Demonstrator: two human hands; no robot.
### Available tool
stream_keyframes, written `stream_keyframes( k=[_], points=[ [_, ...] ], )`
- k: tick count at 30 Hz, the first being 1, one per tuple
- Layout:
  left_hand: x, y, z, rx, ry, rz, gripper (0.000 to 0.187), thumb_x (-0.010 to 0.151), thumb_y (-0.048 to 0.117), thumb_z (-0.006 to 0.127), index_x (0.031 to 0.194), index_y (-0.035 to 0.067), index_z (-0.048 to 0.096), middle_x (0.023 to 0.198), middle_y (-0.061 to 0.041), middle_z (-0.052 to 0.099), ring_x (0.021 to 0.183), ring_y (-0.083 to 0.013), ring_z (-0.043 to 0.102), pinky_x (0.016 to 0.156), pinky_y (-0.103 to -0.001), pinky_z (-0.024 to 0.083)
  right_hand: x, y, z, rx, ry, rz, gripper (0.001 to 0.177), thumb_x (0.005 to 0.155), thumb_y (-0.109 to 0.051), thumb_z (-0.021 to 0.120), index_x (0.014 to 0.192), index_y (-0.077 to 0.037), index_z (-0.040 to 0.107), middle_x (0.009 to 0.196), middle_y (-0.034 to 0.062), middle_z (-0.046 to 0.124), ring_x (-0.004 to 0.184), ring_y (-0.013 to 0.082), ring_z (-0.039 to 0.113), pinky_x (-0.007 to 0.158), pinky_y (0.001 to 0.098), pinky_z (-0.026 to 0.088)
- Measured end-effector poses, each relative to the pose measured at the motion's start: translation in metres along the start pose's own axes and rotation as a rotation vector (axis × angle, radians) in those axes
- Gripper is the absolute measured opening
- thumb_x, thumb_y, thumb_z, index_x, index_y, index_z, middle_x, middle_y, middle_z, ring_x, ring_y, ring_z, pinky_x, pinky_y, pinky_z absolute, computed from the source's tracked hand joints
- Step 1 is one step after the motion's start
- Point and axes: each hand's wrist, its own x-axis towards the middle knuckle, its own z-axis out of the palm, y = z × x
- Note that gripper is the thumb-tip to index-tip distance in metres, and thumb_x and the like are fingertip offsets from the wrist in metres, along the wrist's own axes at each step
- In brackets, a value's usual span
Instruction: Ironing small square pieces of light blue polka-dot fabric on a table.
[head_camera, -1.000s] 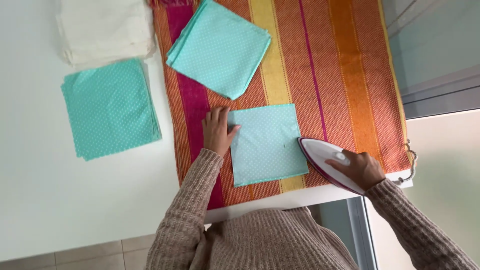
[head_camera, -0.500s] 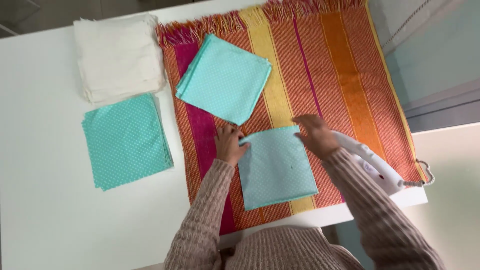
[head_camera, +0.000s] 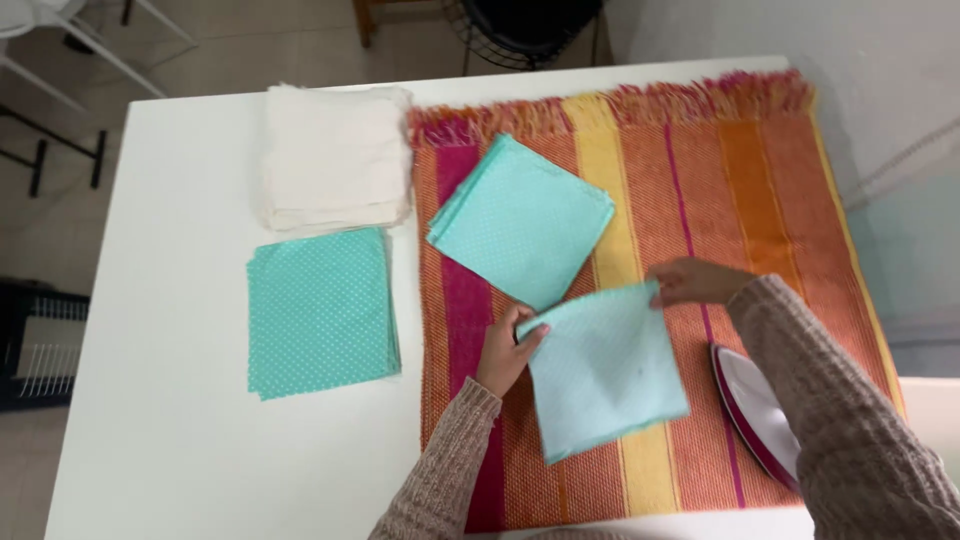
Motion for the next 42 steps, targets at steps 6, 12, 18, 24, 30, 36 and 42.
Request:
stream_keyframes(
  k=[6,12,18,24,30,36,42],
  points=[
    [0.065,0.06,-0.055,0.037,0.259,-0.066,0.04,0.091,0.031,0.075,0.126,0.017,0.063,0.113,-0.017,0.073,0.108,-0.0286,0.069,0.093,-0.039,0.056,0.089,-0.166,-0.067,0.215,0.245,-0.039,0.024,0.086,-0.013,0.079,0.106,-0.009,0.066,0.076,0.0026,0.069,0.07,0.0175,0.071,0.066,0.03,0.06],
    [0.105,0.06,-0.085,0.004,0.47,0.066,0.042,0.094,0.015,0.068,0.132,0.003,0.057,0.114,-0.031,0.066,0.101,-0.0437,0.067,0.088,-0.052,0.055,0.229,-0.163,-0.073,-0.318,0.492,-0.126,0.048,0.091,-0.04,0.077,0.13,-0.015,0.066,0.111,0.0168,0.074,0.1,0.0345,0.071,0.088,0.0457,0.058],
    [0.07,-0.02,-0.133,0.193,0.641,0.075,0.03,0.094,0.011,0.073,0.122,0.004,0.066,0.113,-0.021,0.07,0.105,-0.0393,0.07,0.081,-0.041,0.061,0.208,-0.229,0.012,-0.255,0.735,-0.264,0.044,0.096,-0.003,0.073,0.137,-0.003,0.057,0.125,0.0194,0.063,0.121,0.0344,0.06,0.106,0.0451,0.049],
    [0.022,-0.063,-0.169,0.798,0.769,-0.003,0.038,0.072,0.025,0.087,0.101,0.015,0.065,0.096,-0.005,0.06,0.092,-0.0298,0.063,0.083,-0.042,0.054,0.115,-0.279,0.118,-0.1,0.81,-0.44,0.031,0.094,-0.001,0.071,0.124,0.003,0.064,0.117,0.0215,0.068,0.115,0.0378,0.065,0.103,0.0455,0.05],
    [0.016,-0.049,-0.178,0.598,0.753,-0.091,0.019,0.074,0.012,0.083,0.089,0.006,0.072,0.091,-0.008,0.07,0.083,-0.0242,0.063,0.081,-0.036,0.053,0.049,-0.222,0.184,-0.104,0.761,-0.301,0.035,0.085,-0.002,0.074,0.118,0.002,0.065,0.121,0.0186,0.072,0.104,0.028,0.072,0.091,0.0367,0.061],
    [0.013,-0.02,-0.184,0.457,0.737,-0.196,0.007,0.078,0.003,0.077,0.085,0.003,0.079,0.081,-0.007,0.074,0.068,-0.0157,0.064,0.07,-0.028,0.057,-0.017,-0.182,0.231,0.043,0.718,-0.127,0.038,0.08,-0.001,0.073,0.117,-0.005,0.067,0.123,0.0076,0.075,0.106,0.0205,0.074,0.098,0.0319,0.06],
    [0.008,-0.019,-0.182,0.654,0.914,-0.169,0.012,0.1,0.001,0.052,0.111,0.005,0.055,0.087,-0.008,0.066,0.074,-0.02,0.065,0.072,-0.035,0.055,-0.028,-0.202,0.247,-0.029,0.699,-0.253,0.033,0.081,-0.012,0.073,0.113,-0.004,0.067,0.118,0.0113,0.075,0.106,0.0227,0.074,0.097,0.0331,0.062]
  ],
)
